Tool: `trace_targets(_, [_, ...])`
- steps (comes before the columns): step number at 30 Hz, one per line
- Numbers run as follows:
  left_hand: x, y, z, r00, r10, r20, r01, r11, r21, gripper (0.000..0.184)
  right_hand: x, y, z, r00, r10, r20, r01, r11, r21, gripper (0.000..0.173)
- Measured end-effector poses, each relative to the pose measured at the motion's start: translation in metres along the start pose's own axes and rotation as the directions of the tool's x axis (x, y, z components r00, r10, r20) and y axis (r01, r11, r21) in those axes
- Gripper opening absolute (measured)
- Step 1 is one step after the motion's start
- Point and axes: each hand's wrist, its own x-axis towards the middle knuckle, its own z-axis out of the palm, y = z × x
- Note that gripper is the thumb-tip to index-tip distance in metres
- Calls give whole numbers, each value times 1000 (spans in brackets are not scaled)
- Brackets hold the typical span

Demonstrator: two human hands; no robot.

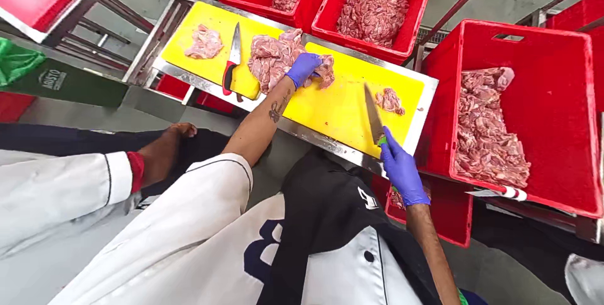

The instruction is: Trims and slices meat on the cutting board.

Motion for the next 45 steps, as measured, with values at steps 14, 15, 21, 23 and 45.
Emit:
trace_targets(14, [-49, 64, 29, 619, 641, 454, -724, 689, 15, 26, 29, 22, -14, 982, 159, -102, -157, 987, 26, 50])
trace_targets(15, [-55, 43, 28, 548, 609, 574, -810, 557, 183, 25, 20, 24, -16, 983, 157, -99, -154, 987, 39, 50])
trace_targets(21, [-98, -74, 40, 579, 550, 602, -815, 361, 454, 27, -18, 8, -3, 996, 79, -32, -70, 970, 232, 50])
trace_targets(23, [-112, -82, 54, 657, 569, 494, -746, 399, 533, 30, -29, 12, 11, 993, 84, 86, -104, 956, 273, 50])
trace_targets(45, [-35, 58, 84, 332, 231, 914, -876, 436, 208, 22, -46, 41, 2, 989, 146, -12, -144, 984, 109, 49])
